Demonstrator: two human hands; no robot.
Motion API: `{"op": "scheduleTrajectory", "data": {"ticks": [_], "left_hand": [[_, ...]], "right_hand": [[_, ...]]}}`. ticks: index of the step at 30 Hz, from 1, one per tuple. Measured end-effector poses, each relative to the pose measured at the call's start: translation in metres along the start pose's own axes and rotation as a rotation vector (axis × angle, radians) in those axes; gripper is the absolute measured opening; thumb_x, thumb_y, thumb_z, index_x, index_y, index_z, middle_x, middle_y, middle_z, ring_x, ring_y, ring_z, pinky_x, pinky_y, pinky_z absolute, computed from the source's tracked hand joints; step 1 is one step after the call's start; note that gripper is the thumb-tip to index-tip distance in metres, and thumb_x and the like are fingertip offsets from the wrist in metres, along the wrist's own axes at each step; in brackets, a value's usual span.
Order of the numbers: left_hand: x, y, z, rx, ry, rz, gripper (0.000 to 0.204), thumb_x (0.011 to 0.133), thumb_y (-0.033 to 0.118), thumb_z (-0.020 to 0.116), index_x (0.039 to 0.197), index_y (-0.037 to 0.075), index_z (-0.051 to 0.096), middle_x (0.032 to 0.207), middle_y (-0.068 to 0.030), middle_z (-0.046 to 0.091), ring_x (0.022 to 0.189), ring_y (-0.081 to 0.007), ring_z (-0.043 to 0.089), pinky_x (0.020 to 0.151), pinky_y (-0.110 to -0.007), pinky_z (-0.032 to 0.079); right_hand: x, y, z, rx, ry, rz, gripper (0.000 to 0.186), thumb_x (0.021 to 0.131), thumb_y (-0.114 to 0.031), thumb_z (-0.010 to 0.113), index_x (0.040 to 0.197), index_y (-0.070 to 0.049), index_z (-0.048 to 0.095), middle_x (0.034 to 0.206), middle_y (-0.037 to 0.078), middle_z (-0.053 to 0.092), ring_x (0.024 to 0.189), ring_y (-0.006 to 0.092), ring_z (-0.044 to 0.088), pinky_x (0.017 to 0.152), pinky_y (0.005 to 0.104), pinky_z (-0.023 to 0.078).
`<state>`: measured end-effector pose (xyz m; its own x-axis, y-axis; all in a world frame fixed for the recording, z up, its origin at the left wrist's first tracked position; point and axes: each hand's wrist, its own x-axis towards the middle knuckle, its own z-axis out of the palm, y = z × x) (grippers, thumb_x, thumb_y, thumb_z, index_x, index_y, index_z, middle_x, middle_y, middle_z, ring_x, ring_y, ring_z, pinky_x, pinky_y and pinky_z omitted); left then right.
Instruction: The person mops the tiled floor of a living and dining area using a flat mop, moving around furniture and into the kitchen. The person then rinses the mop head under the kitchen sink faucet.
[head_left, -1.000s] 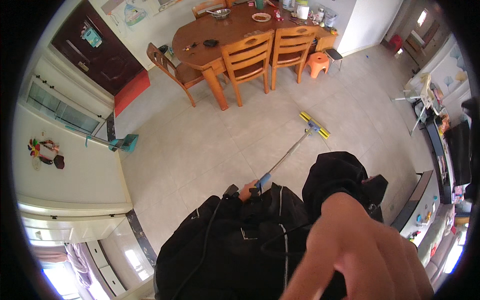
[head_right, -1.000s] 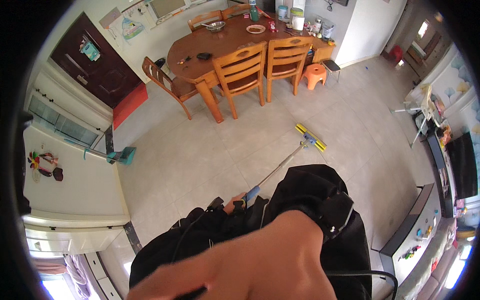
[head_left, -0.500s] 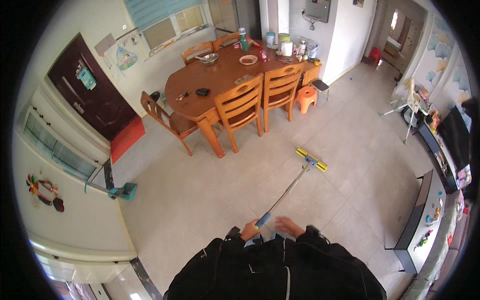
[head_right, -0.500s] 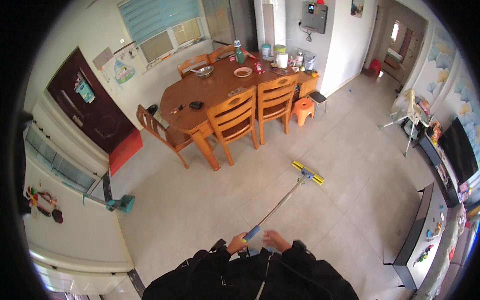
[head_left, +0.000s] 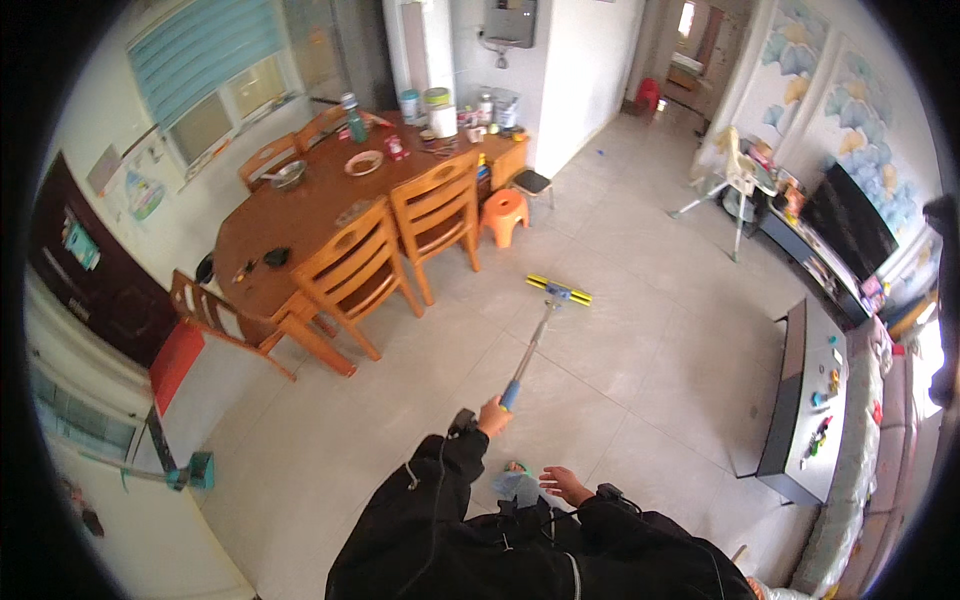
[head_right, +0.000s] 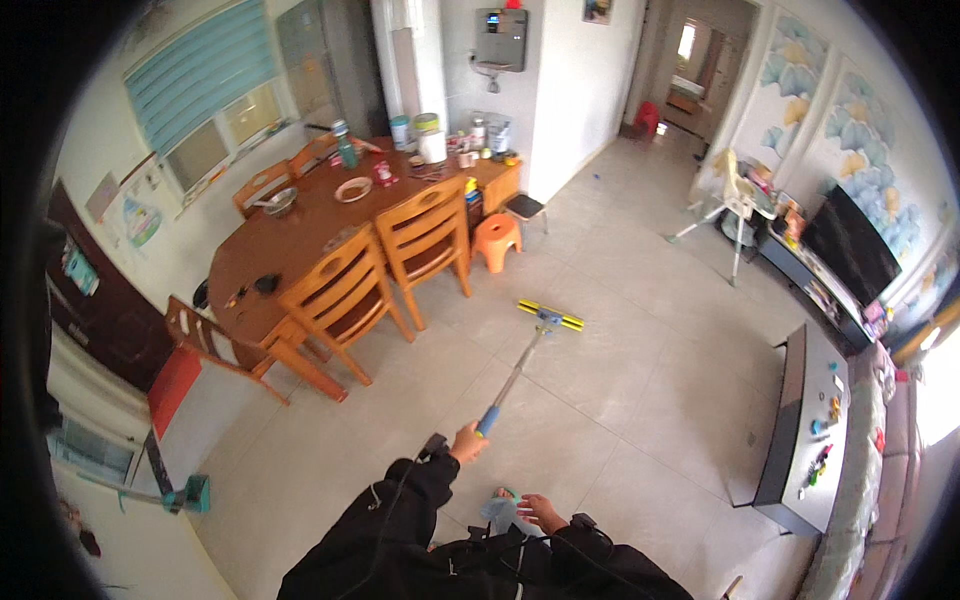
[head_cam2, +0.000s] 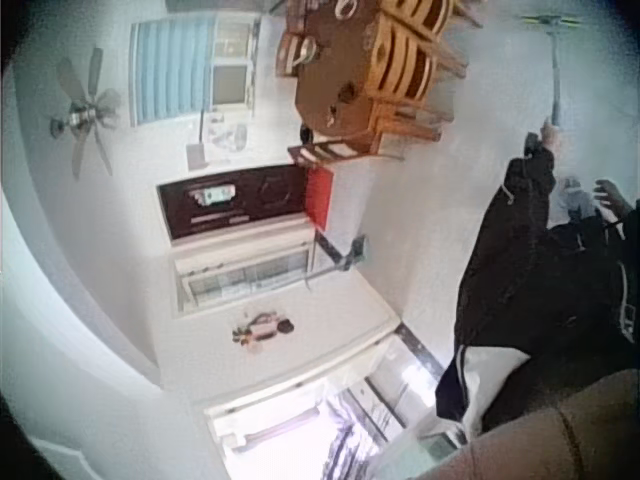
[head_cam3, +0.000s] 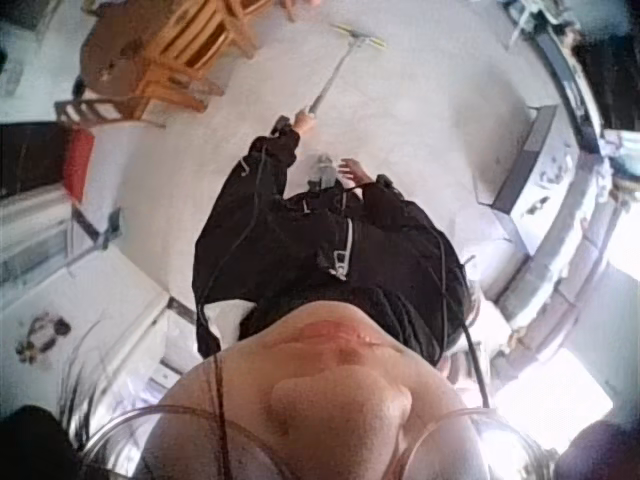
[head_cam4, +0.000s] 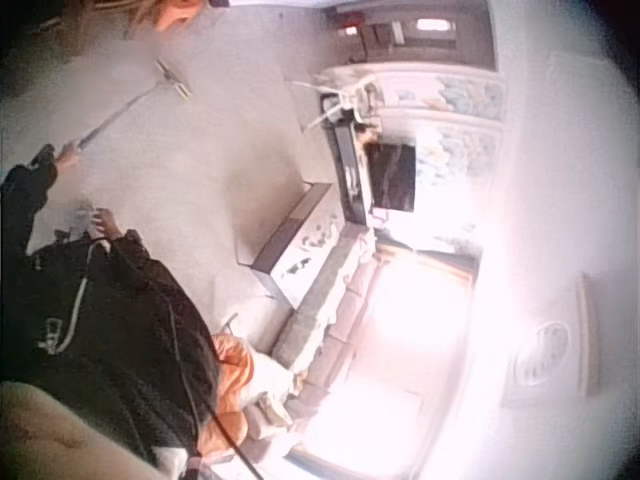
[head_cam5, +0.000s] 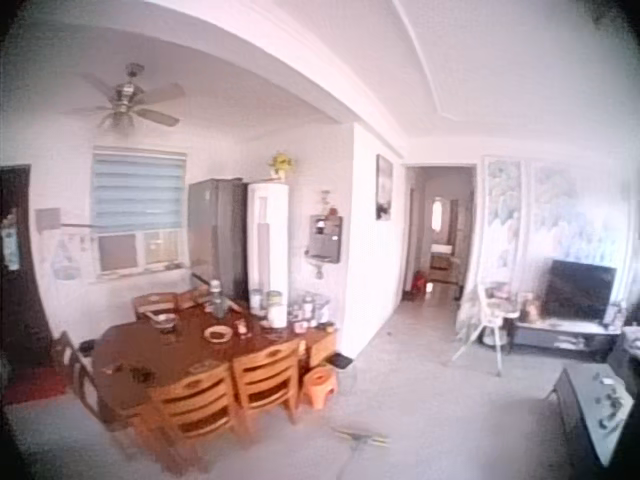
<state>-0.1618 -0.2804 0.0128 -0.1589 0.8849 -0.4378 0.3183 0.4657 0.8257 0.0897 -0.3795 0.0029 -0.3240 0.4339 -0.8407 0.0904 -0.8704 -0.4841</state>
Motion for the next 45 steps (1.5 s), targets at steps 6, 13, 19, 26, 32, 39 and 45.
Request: {"op": "scheduleTrajectory", "data": {"ticks": [6,13,19,26,32,39,45], "left_hand": [[0.039,0.057,0.005,-0.030,-0.080,-0.088,0.032,0.066,0.010,0.054,0.097,0.005,0.046,0.055,-0.0068,0.050,0.040,-0.0153,0.050,0.033,-0.030,0.039],[-0.058,-0.054,-0.038,0.195,-0.012,0.037,0.056,0.070,0.016,0.053,0.122,0.011,0.034,0.075,-0.0136,0.058,0.054,-0.0221,0.057,0.047,-0.033,0.045],[-0.203,-0.108,-0.188,0.121,-0.179,-0.198,0.059,0.069,0.020,0.058,0.123,0.012,0.035,0.077,-0.0120,0.057,0.055,-0.0196,0.057,0.050,-0.031,0.046],[-0.359,-0.152,-0.351,0.233,-0.100,-0.255,0.052,0.069,0.019,0.062,0.118,0.018,0.045,0.065,-0.0062,0.053,0.046,-0.0128,0.047,0.045,-0.027,0.041],[-0.401,-0.205,-0.337,0.318,0.027,-0.235,0.043,0.063,0.021,0.061,0.104,0.014,0.054,0.082,-0.0116,0.060,0.072,-0.0268,0.058,0.064,-0.035,0.046],[-0.313,-0.203,-0.297,0.290,0.049,-0.142,0.046,0.064,0.022,0.062,0.107,0.011,0.053,0.081,-0.0154,0.060,0.072,-0.0284,0.059,0.065,-0.036,0.046],[-0.109,-0.138,-0.205,0.303,0.065,0.196,0.046,0.063,0.020,0.064,0.105,0.006,0.052,0.091,-0.0173,0.058,0.083,-0.0296,0.057,0.072,-0.035,0.045]], "right_hand": [[-0.002,-0.001,-0.047,0.271,0.147,0.060,0.029,0.084,-0.019,0.041,0.112,-0.011,0.043,0.102,0.008,0.056,0.088,0.0229,0.056,0.068,0.0325,0.043],[0.034,0.010,0.023,0.107,0.057,0.185,0.028,0.083,-0.028,0.046,0.104,-0.009,0.047,0.098,0.006,0.055,0.086,0.0212,0.056,0.065,0.0308,0.044],[0.095,0.030,0.179,-0.030,-0.183,0.192,0.032,0.082,-0.039,0.047,0.100,-0.013,0.048,0.097,0.006,0.055,0.084,0.0208,0.054,0.074,0.0361,0.042],[0.115,0.103,0.383,-0.414,-0.728,0.279,0.030,0.081,-0.032,0.050,0.101,-0.010,0.049,0.103,0.007,0.052,0.083,0.0199,0.054,0.067,0.0337,0.045],[0.123,0.091,0.378,-0.663,-1.009,0.191,0.033,0.080,-0.030,0.052,0.104,-0.008,0.049,0.092,0.006,0.055,0.073,0.0162,0.055,0.060,0.0315,0.045],[0.129,-0.008,0.292,-0.330,-0.552,0.208,0.037,0.078,-0.035,0.056,0.107,-0.015,0.045,0.098,0.005,0.054,0.084,0.0209,0.054,0.067,0.0340,0.043],[0.148,-0.080,0.186,-0.352,-0.477,0.108,0.037,0.080,-0.037,0.051,0.110,-0.017,0.045,0.101,0.004,0.055,0.082,0.0200,0.055,0.066,0.0330,0.042]]}}
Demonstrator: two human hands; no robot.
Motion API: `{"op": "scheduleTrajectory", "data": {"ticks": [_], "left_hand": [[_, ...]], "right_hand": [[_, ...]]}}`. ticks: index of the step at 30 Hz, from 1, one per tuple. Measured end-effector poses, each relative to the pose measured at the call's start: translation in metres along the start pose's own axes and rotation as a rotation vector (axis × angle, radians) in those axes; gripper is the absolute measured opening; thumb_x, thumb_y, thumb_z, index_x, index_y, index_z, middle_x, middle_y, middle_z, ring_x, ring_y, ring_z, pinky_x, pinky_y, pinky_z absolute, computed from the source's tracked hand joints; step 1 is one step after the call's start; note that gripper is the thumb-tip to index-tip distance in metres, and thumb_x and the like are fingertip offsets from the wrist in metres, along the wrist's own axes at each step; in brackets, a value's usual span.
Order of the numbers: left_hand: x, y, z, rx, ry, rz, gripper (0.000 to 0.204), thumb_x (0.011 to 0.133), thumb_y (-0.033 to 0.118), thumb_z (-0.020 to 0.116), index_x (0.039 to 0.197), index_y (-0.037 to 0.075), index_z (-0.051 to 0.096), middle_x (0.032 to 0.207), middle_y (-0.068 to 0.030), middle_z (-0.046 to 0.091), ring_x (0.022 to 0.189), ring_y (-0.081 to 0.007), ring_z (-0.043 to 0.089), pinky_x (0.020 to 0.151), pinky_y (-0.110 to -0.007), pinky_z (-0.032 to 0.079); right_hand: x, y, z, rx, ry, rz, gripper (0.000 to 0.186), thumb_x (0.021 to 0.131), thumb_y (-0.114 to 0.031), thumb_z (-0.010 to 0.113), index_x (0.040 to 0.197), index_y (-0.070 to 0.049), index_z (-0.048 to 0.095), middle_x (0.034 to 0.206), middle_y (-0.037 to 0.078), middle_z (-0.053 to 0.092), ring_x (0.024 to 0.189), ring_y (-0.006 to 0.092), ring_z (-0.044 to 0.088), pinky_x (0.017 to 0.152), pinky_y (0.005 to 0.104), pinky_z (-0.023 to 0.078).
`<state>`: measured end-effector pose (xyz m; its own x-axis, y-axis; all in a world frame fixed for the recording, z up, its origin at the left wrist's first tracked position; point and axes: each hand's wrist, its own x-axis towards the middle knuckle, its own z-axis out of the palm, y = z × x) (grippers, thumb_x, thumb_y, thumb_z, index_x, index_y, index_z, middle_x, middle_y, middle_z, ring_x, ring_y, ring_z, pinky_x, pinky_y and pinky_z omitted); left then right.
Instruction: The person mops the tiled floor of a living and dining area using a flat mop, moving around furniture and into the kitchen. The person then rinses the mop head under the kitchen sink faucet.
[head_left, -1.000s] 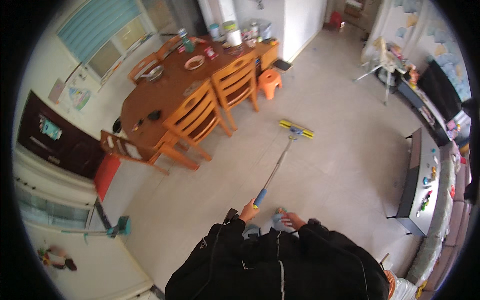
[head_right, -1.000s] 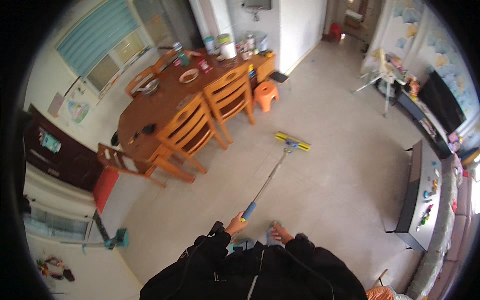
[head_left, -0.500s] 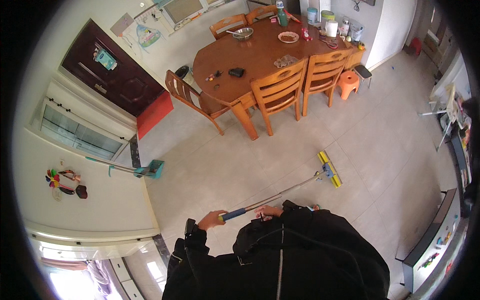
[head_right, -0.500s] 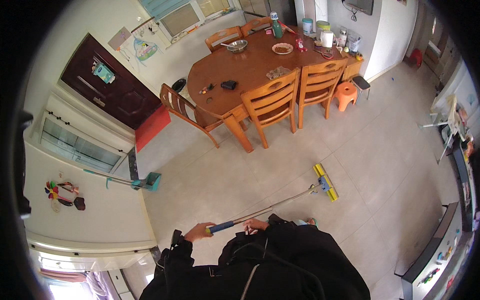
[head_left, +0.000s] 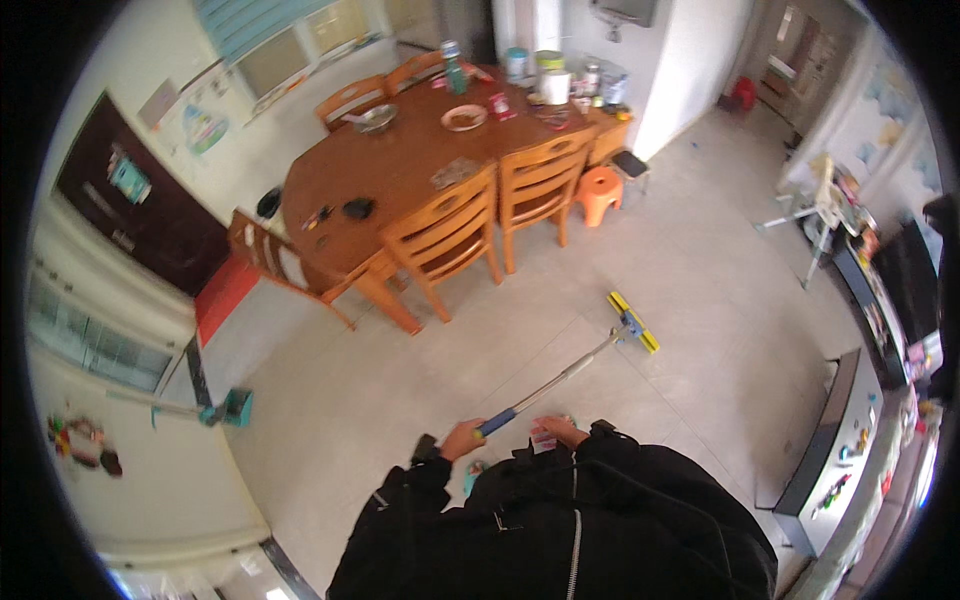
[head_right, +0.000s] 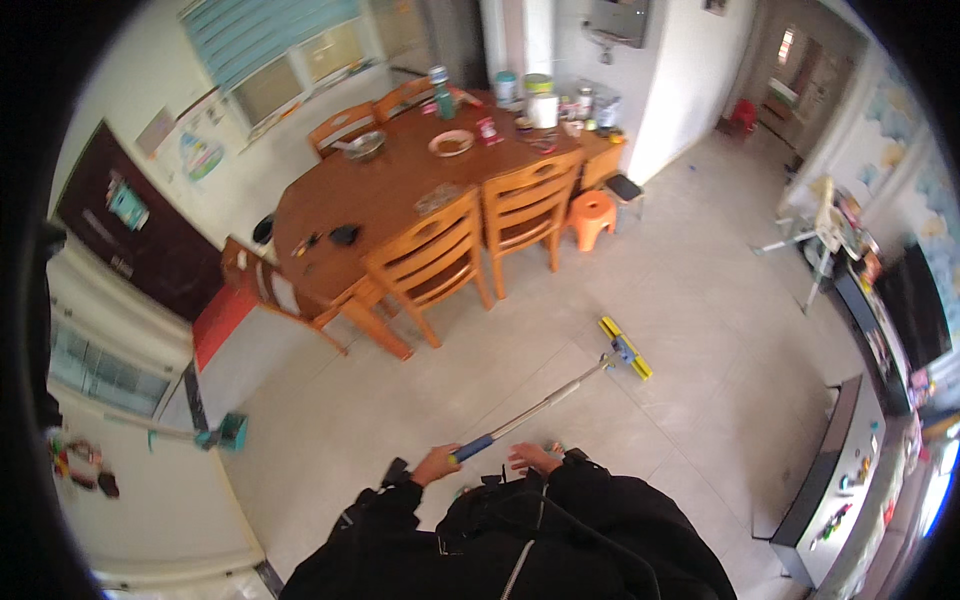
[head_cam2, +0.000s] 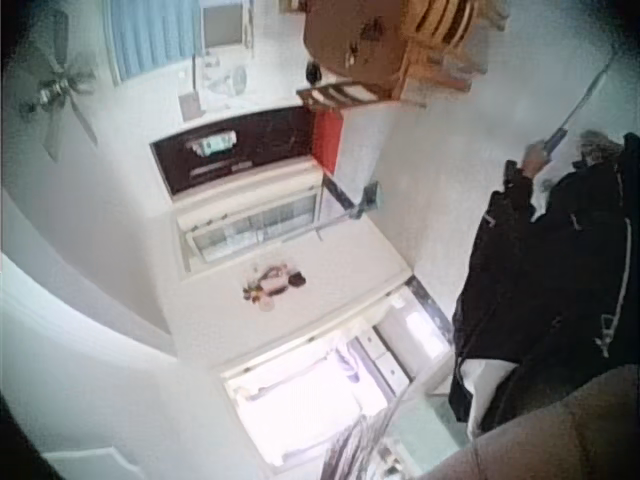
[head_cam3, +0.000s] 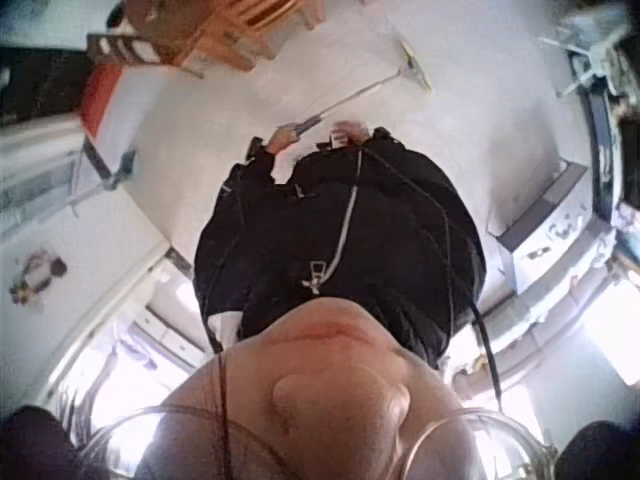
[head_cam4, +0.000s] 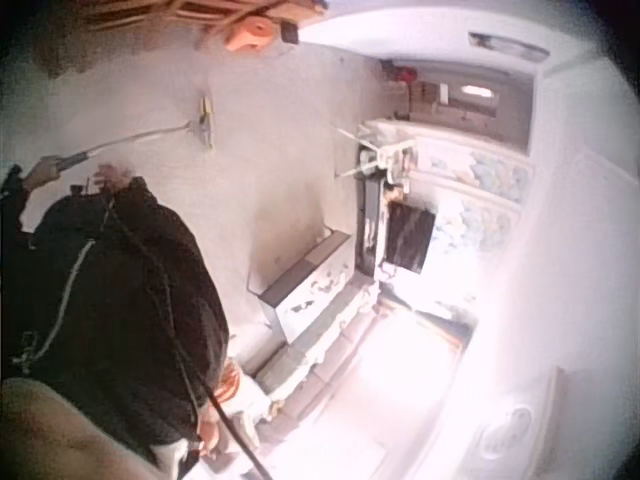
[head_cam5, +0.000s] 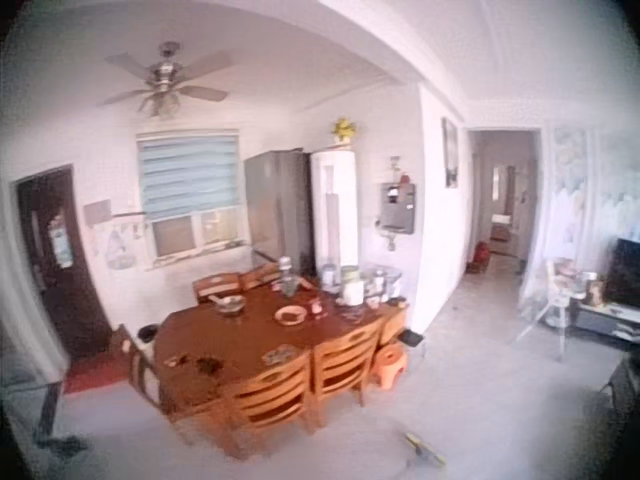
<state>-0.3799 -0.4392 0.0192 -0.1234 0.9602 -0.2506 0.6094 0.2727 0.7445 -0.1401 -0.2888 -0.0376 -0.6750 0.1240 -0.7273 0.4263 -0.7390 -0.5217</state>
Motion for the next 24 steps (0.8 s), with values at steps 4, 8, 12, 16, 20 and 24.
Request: {"op": "scheduleTrajectory", "data": {"ticks": [4,8,12,16,20,24], "left_hand": [[0.134,0.119,0.091,-0.200,-0.006,0.015,0.044,0.067,0.027,0.061,0.099,0.001,0.048,0.068,-0.0193,0.058,0.065,-0.0339,0.058,0.054,-0.041,0.045],[0.213,0.228,0.144,-0.239,-0.195,-0.213,0.045,0.072,0.022,0.050,0.106,-0.002,0.035,0.069,-0.0240,0.057,0.056,-0.0343,0.058,0.048,-0.043,0.046],[0.219,0.241,0.143,-0.242,-0.256,-0.277,0.046,0.072,0.022,0.050,0.107,-0.003,0.034,0.067,-0.0219,0.057,0.056,-0.0317,0.059,0.048,-0.040,0.047],[0.189,0.177,0.101,-0.208,-0.289,-0.203,0.051,0.072,0.027,0.053,0.111,0.000,0.034,0.068,-0.0189,0.058,0.054,-0.0290,0.059,0.050,-0.037,0.046],[0.136,0.104,0.045,-0.150,-0.310,-0.148,0.050,0.074,0.028,0.057,0.114,0.008,0.035,0.063,-0.0113,0.055,0.045,-0.0184,0.054,0.040,-0.031,0.043],[0.050,0.047,-0.034,-0.195,-0.343,-0.202,0.050,0.074,0.030,0.059,0.116,0.014,0.036,0.062,-0.0102,0.054,0.046,-0.0168,0.052,0.043,-0.030,0.043]], "right_hand": [[-0.070,-0.022,-0.075,0.033,0.146,-0.033,0.044,0.079,-0.042,0.050,0.113,-0.014,0.046,0.104,0.002,0.052,0.087,0.0169,0.053,0.067,0.0307,0.042],[-0.139,-0.026,-0.124,0.196,0.349,-0.031,0.036,0.085,-0.031,0.040,0.117,-0.014,0.044,0.105,0.004,0.054,0.089,0.0168,0.054,0.073,0.0298,0.043],[-0.154,-0.004,-0.142,0.318,0.441,0.013,0.036,0.085,-0.031,0.040,0.116,-0.014,0.044,0.107,0.003,0.053,0.089,0.0174,0.054,0.072,0.0298,0.043],[-0.121,0.009,-0.124,0.358,0.381,0.022,0.035,0.084,-0.031,0.042,0.115,-0.014,0.045,0.107,0.003,0.053,0.089,0.0178,0.054,0.071,0.0309,0.043],[-0.060,-0.009,-0.076,0.257,0.321,0.139,0.038,0.084,-0.036,0.042,0.111,-0.011,0.046,0.105,0.006,0.053,0.090,0.0215,0.053,0.074,0.0336,0.042],[0.015,-0.032,-0.017,0.033,0.343,0.059,0.036,0.082,-0.037,0.044,0.109,-0.014,0.046,0.101,0.003,0.054,0.075,0.0196,0.057,0.074,0.0368,0.041]]}}
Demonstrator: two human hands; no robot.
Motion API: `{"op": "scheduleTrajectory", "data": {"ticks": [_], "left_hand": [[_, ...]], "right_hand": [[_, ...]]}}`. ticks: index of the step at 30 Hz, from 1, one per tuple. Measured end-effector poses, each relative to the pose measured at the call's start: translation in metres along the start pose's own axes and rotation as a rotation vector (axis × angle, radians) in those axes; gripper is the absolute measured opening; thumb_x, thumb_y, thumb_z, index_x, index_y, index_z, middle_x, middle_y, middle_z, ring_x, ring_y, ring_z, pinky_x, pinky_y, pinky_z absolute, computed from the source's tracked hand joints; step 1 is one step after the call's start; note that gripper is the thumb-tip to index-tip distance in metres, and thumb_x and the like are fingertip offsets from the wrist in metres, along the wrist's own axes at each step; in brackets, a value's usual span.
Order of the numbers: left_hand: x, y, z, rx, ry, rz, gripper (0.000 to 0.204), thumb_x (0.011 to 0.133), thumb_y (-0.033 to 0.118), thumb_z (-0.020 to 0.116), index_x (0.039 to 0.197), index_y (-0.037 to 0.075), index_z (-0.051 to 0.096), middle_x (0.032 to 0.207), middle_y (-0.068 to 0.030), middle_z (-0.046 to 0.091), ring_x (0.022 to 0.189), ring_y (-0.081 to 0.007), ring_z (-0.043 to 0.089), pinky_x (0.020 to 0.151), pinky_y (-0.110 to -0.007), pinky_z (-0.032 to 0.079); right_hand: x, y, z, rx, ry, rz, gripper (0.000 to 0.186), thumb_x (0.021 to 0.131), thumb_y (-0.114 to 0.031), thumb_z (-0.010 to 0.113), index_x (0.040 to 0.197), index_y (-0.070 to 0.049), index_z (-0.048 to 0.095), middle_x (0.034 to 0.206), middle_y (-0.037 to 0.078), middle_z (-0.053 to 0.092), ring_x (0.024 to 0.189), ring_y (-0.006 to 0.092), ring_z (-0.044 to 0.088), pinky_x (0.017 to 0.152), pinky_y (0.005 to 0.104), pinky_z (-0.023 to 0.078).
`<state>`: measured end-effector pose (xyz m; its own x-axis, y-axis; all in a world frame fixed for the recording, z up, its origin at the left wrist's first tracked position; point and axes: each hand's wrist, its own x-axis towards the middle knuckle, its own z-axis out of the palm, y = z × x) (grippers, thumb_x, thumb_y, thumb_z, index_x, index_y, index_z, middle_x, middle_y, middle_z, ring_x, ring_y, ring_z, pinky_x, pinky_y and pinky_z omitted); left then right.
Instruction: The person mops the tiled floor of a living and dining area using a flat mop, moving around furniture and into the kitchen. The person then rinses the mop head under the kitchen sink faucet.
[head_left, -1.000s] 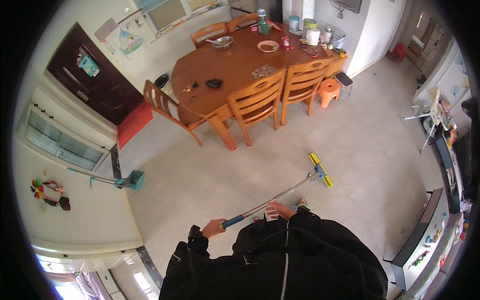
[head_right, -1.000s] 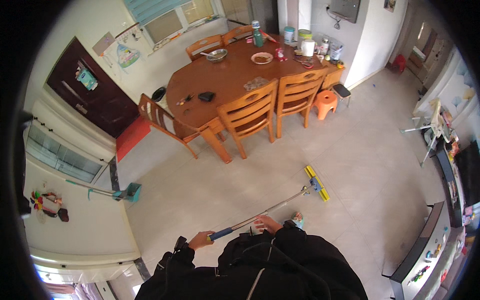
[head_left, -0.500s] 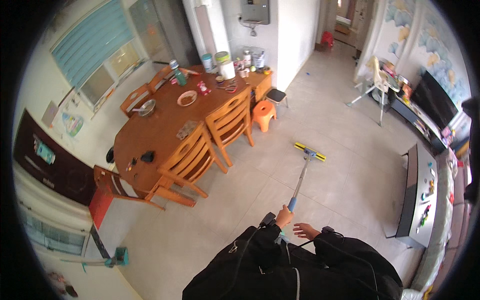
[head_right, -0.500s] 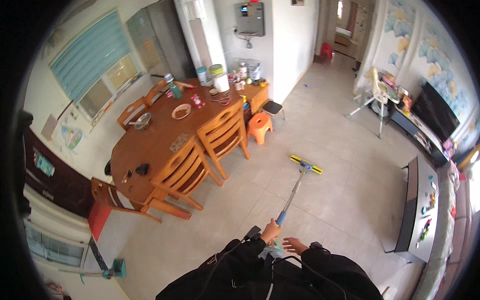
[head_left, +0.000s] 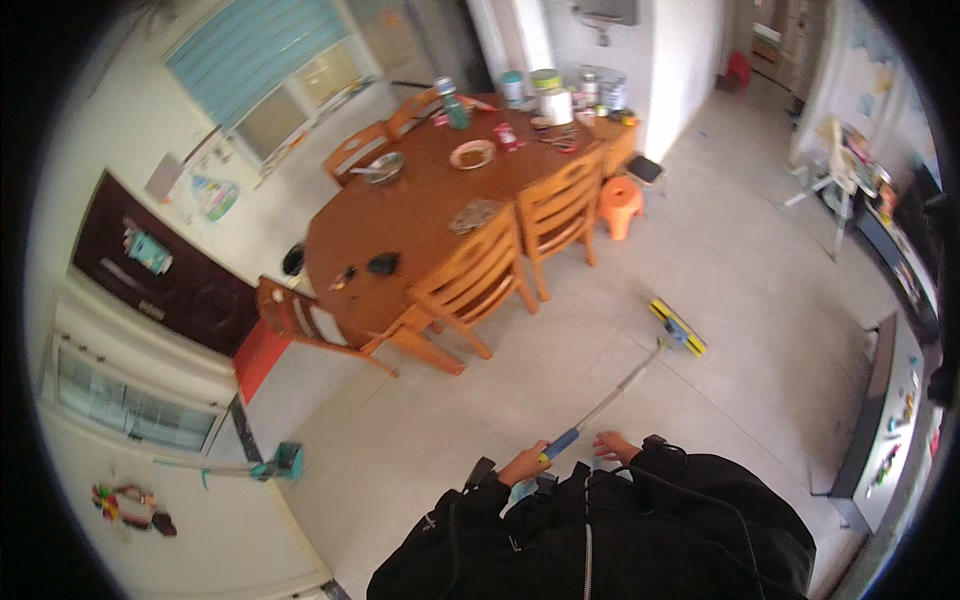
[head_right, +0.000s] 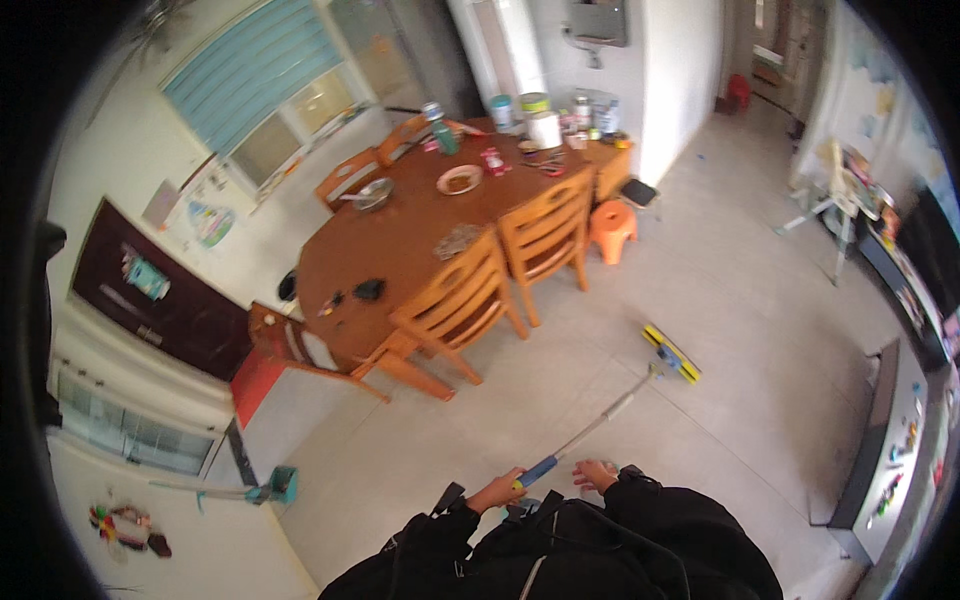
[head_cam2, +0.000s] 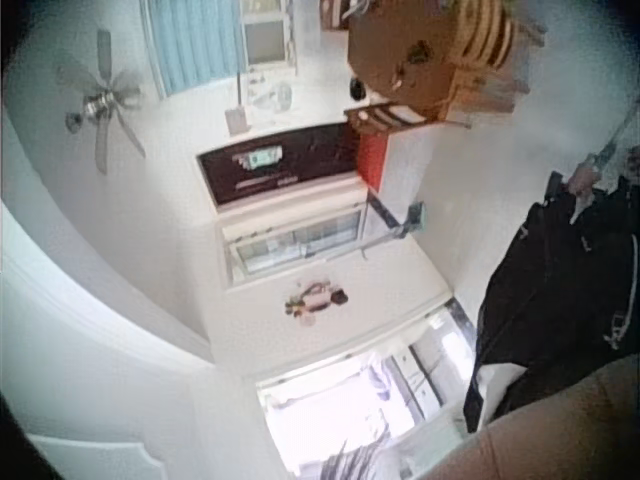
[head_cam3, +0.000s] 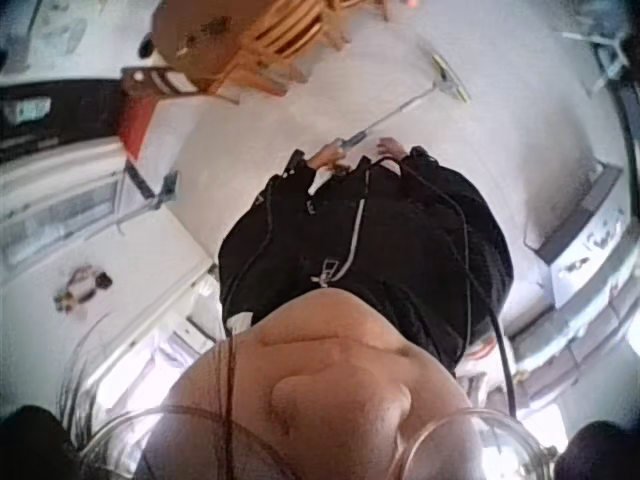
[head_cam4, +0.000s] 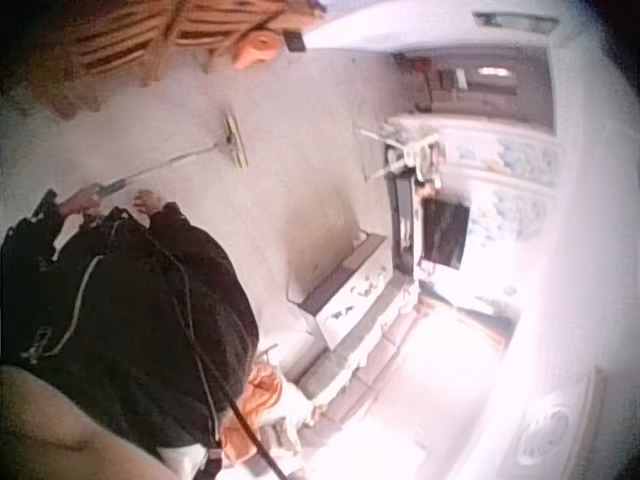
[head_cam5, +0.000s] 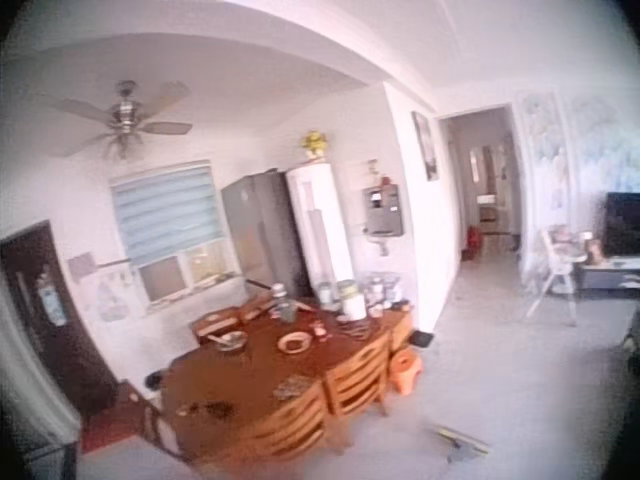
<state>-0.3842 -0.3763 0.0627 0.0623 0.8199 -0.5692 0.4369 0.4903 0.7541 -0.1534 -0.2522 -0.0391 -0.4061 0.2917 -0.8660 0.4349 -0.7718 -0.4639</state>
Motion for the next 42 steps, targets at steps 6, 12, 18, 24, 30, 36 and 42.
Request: {"op": "scheduleTrajectory", "data": {"ticks": [6,12,18,24,30,36,42], "left_hand": [[-0.163,-0.088,-0.094,0.045,-0.017,-0.137,0.043,0.075,0.029,0.059,0.111,0.016,0.041,0.062,-0.0097,0.053,0.047,-0.0180,0.051,0.044,-0.031,0.041],[-0.237,-0.162,-0.116,0.080,0.178,-0.283,0.039,0.070,0.035,0.063,0.103,0.018,0.051,0.070,-0.0090,0.059,0.072,-0.0230,0.057,0.063,-0.035,0.043],[-0.179,-0.161,-0.138,0.264,0.139,-0.330,0.046,0.066,0.047,0.063,0.099,0.015,0.056,0.076,-0.0098,0.061,0.079,-0.0252,0.058,0.069,-0.033,0.044],[-0.052,-0.121,-0.134,0.343,0.156,-0.066,0.048,0.063,0.050,0.064,0.099,0.019,0.058,0.080,-0.0079,0.062,0.076,-0.0253,0.059,0.066,-0.035,0.046],[0.123,-0.010,0.037,0.086,-0.110,-0.055,0.042,0.070,0.037,0.062,0.099,0.007,0.053,0.064,-0.0051,0.057,0.051,-0.0143,0.053,0.044,-0.029,0.042],[0.252,0.138,0.174,-0.109,-0.357,-0.152,0.031,0.074,0.022,0.056,0.092,0.005,0.036,0.050,-0.0093,0.046,0.037,-0.0199,0.047,0.033,-0.033,0.037],[0.286,0.202,0.176,-0.107,-0.390,-0.265,0.023,0.079,0.020,0.052,0.087,0.010,0.034,0.061,-0.0063,0.042,0.041,-0.0145,0.040,0.030,-0.026,0.027]], "right_hand": [[0.079,0.007,0.165,-0.089,-0.048,-0.299,0.052,0.082,-0.027,0.049,0.126,-0.019,0.021,0.082,0.008,0.059,0.070,0.0199,0.058,0.060,0.0369,0.046],[0.100,0.038,0.259,-0.703,-0.912,-0.940,0.032,0.081,-0.020,0.049,0.110,-0.007,0.050,0.084,0.009,0.060,0.065,0.0145,0.057,0.051,0.0249,0.046],[0.118,0.027,0.154,-0.314,-0.543,-0.090,0.029,0.085,-0.023,0.041,0.109,-0.010,0.051,0.085,0.009,0.059,0.056,0.0136,0.055,0.047,0.0225,0.045],[0.039,0.012,-0.027,0.264,0.067,-0.227,0.028,0.081,-0.018,0.040,0.107,-0.011,0.050,0.075,0.009,0.060,0.050,0.0136,0.055,0.038,0.0239,0.042],[-0.042,0.064,-0.124,0.488,0.370,-0.228,0.031,0.081,-0.016,0.038,0.109,-0.007,0.048,0.079,0.010,0.060,0.048,0.0142,0.055,0.035,0.0246,0.040],[-0.129,0.130,-0.153,0.820,0.683,-0.397,0.032,0.081,-0.016,0.036,0.110,-0.007,0.047,0.080,0.009,0.058,0.056,0.0160,0.056,0.039,0.0249,0.040],[-0.169,0.179,-0.104,1.349,0.858,-0.235,0.025,0.083,-0.020,0.040,0.105,-0.010,0.047,0.087,0.006,0.056,0.069,0.0171,0.054,0.060,0.0304,0.044]]}}
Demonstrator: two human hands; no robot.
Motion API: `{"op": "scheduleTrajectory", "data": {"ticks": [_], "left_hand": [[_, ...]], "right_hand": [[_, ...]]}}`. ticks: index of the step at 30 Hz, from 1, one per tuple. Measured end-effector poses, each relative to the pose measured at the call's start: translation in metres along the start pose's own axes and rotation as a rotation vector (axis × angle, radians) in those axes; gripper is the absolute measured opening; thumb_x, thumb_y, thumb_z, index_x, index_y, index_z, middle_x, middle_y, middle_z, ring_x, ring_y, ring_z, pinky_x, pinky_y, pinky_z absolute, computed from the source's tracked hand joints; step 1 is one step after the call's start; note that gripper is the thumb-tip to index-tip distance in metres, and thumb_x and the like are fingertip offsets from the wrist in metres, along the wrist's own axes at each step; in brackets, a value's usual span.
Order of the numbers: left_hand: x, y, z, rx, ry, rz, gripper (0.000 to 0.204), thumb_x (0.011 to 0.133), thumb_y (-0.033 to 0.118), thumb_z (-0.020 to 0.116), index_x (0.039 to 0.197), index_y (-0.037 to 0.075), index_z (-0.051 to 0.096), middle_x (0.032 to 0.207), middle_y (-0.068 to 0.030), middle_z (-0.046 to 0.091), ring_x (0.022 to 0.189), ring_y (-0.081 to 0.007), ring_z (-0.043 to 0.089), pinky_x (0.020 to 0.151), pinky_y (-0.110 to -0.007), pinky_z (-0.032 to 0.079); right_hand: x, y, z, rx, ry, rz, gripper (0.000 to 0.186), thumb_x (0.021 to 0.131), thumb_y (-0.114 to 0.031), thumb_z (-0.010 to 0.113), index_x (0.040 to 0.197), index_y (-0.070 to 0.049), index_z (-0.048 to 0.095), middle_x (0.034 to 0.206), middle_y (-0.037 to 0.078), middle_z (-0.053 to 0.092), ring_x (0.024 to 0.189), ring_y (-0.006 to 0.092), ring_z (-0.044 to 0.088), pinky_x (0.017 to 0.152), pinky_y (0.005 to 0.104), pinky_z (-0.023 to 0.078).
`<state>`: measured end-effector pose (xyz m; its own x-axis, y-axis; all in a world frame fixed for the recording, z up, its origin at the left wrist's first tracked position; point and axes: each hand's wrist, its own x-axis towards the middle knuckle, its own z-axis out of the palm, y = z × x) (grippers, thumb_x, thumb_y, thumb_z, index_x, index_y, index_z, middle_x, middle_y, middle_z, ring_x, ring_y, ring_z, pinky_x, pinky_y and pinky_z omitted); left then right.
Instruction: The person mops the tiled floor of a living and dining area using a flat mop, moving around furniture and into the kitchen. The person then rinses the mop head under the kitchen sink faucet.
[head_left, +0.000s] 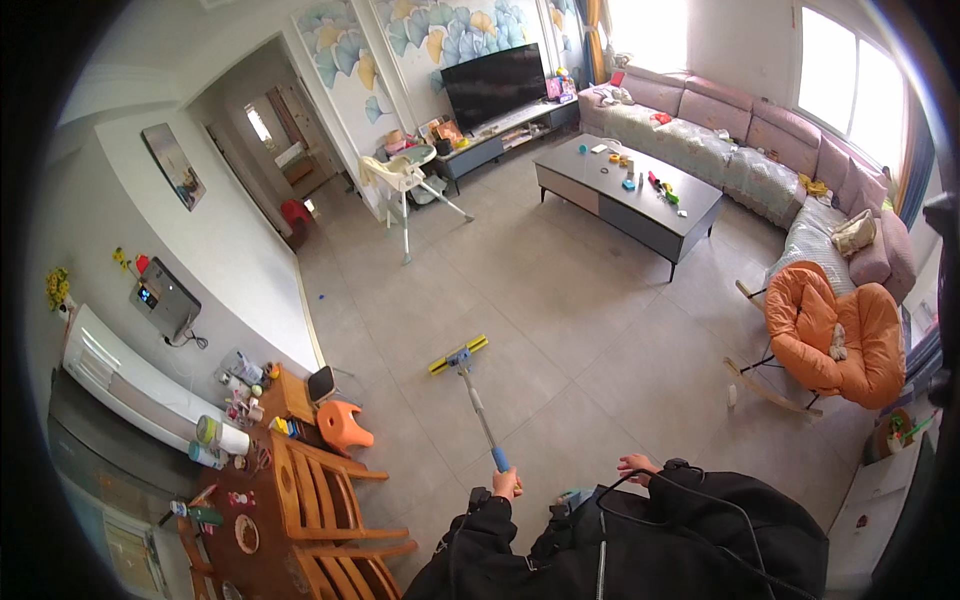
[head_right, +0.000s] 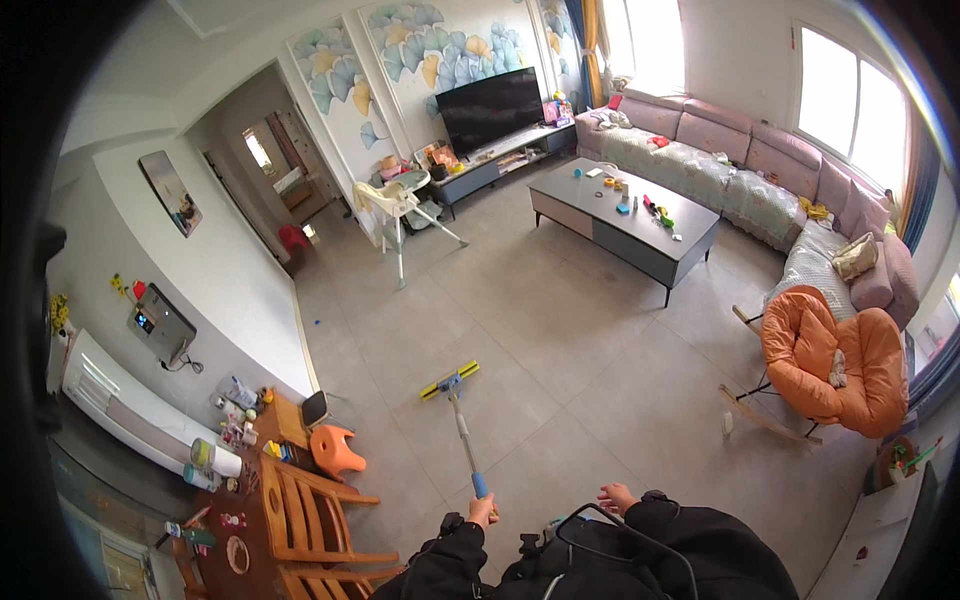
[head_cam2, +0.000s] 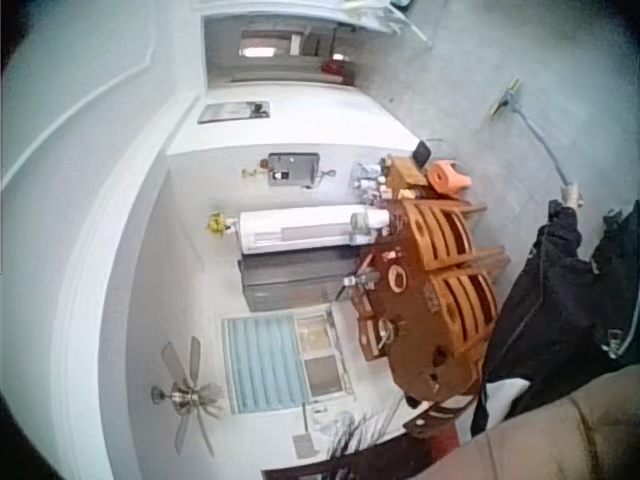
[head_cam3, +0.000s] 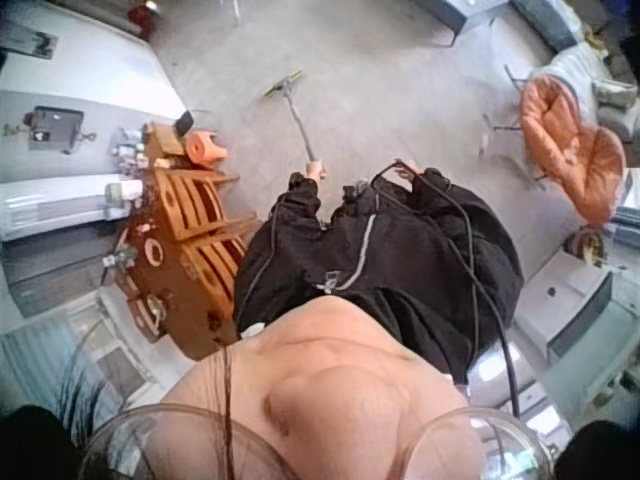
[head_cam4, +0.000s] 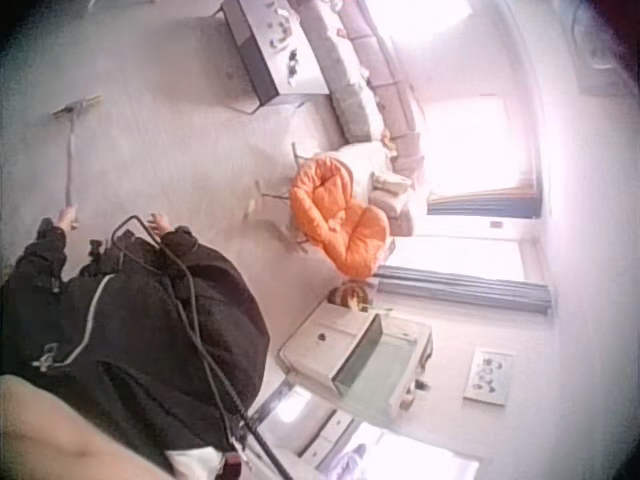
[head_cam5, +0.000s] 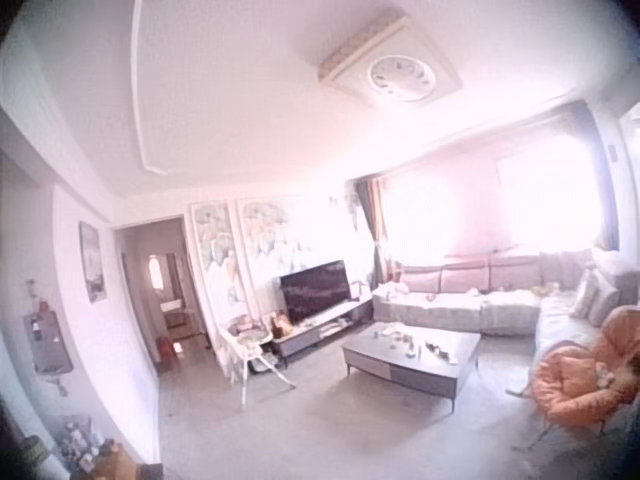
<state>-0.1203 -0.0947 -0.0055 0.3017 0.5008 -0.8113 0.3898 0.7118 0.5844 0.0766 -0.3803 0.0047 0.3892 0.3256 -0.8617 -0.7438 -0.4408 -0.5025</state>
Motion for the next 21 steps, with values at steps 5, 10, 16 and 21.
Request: {"op": "scheduleTrajectory", "data": {"ticks": [5,10,16,21], "left_hand": [[-0.046,-0.053,-0.050,0.087,0.035,0.042,0.024,0.079,0.023,0.054,0.089,0.010,0.035,0.060,-0.0036,0.042,0.041,-0.0106,0.040,0.031,-0.024,0.030],[-0.138,-0.140,-0.123,0.286,0.107,0.144,0.027,0.078,0.026,0.054,0.094,0.009,0.040,0.056,-0.0024,0.047,0.040,-0.0118,0.044,0.033,-0.028,0.034],[-0.303,-0.272,-0.199,0.266,0.118,0.041,0.052,0.076,0.035,0.058,0.118,0.013,0.038,0.058,-0.0010,0.047,0.044,-0.0095,0.044,0.038,-0.023,0.035],[-0.440,-0.379,-0.232,0.227,0.324,-0.029,0.044,0.070,0.033,0.063,0.110,0.017,0.051,0.063,-0.0038,0.054,0.049,-0.0116,0.051,0.042,-0.025,0.042]], "right_hand": [[-0.005,0.045,0.026,-0.093,-0.132,0.046,0.025,0.084,-0.023,0.041,0.105,-0.011,0.047,0.087,0.005,0.056,0.072,0.0178,0.055,0.062,0.0310,0.044],[0.004,0.112,0.095,-0.376,-0.322,0.098,0.027,0.083,-0.022,0.041,0.108,-0.012,0.047,0.089,0.007,0.055,0.071,0.0211,0.055,0.058,0.0335,0.045],[-0.039,0.257,0.216,-0.945,-0.914,-0.132,0.037,0.076,-0.015,0.050,0.112,-0.010,0.044,0.085,0.010,0.054,0.059,0.0234,0.056,0.046,0.0301,0.046],[-0.114,0.392,0.292,-1.250,-1.984,-0.679,0.049,0.065,-0.010,0.053,0.113,-0.007,0.044,0.081,0.010,0.056,0.059,0.0171,0.055,0.048,0.0276,0.045]]}}
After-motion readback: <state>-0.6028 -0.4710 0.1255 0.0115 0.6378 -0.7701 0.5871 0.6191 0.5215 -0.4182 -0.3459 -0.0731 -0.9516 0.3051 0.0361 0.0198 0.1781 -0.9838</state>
